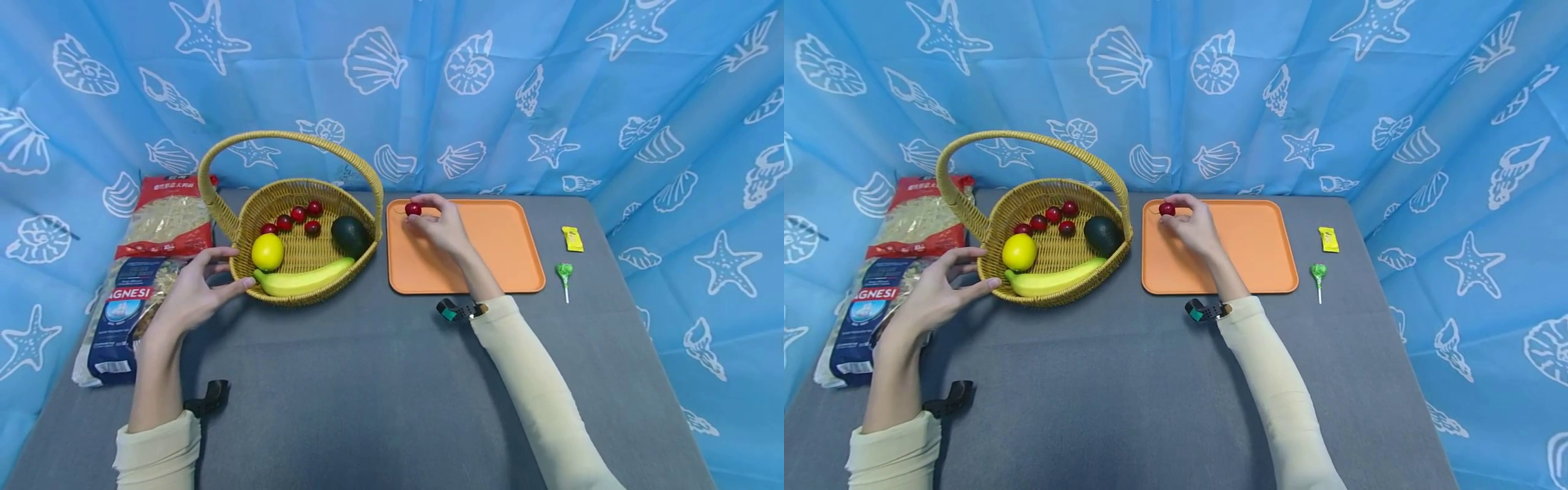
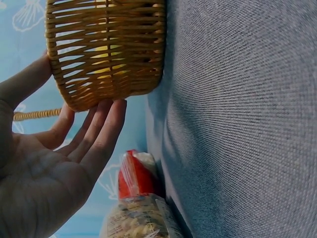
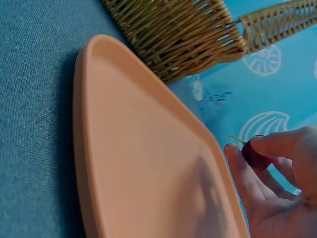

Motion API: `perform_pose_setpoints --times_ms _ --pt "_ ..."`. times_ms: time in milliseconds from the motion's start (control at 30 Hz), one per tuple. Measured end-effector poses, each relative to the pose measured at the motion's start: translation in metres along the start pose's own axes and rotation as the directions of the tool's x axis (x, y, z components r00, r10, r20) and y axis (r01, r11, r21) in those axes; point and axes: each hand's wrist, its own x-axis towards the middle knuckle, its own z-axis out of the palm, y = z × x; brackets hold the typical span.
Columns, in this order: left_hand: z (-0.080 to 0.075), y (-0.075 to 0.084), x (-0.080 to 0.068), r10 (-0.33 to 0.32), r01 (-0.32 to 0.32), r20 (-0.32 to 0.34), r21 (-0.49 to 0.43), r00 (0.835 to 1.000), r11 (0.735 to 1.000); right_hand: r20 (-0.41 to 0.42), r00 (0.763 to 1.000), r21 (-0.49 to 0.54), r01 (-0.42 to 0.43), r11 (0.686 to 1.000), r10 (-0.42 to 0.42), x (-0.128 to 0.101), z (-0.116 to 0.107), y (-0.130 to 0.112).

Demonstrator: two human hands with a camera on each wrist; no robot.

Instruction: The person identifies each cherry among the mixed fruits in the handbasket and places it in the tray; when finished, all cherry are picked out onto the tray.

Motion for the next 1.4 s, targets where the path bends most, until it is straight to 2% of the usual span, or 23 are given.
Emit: perform_pose_setpoints --times_ms 133,233,500,600,733,1033,1200,1300,1400 --pt "0.000 0.000 0.000 0.003 -0.003 0.003 -0.006 1.000 1.000 -0.044 0.999 -0.035 -0.019 0.999 0.017 0.006 0.006 0.005" --pt "0.000 0.000 0.000 0.000 0.000 0.006 -0.008 1.000 1.000 -0.085 0.996 -0.106 -0.022 0.994 0.013 0.009 0.009 0.009" --pt "0.000 0.000 0.001 -0.016 0.016 0.013 -0.010 1.000 1.000 -0.089 0.996 -0.050 0.023 0.998 -0.028 0.016 0.016 0.014" --pt "0.000 0.000 0.001 -0.016 0.016 0.016 -0.015 1.000 1.000 -0.107 0.994 -0.061 0.024 0.998 -0.030 0.017 0.018 0.015" --pt "0.000 0.000 0.001 -0.014 0.014 0.016 -0.022 1.000 1.000 -0.131 0.991 -0.108 -0.016 0.994 0.002 0.019 0.019 0.016" --pt "0.000 -0.001 0.001 -0.007 0.007 0.008 -0.013 1.000 1.000 -0.106 0.994 -0.289 0.003 0.957 -0.035 0.023 0.016 0.018" --pt "0.000 0.000 0.002 -0.008 0.008 0.011 -0.012 1.000 1.000 -0.061 0.997 -0.398 0.012 0.917 -0.040 0.025 0.016 0.016" --pt "-0.001 0.001 0.001 -0.008 0.008 0.016 -0.014 1.000 1.000 -0.038 0.999 -0.439 0.007 0.898 -0.026 0.026 0.015 0.015" --pt "-0.001 0.001 0.000 -0.005 0.005 0.018 -0.013 1.000 1.000 -0.026 1.000 -0.452 0.005 0.892 -0.018 0.027 0.016 0.014"
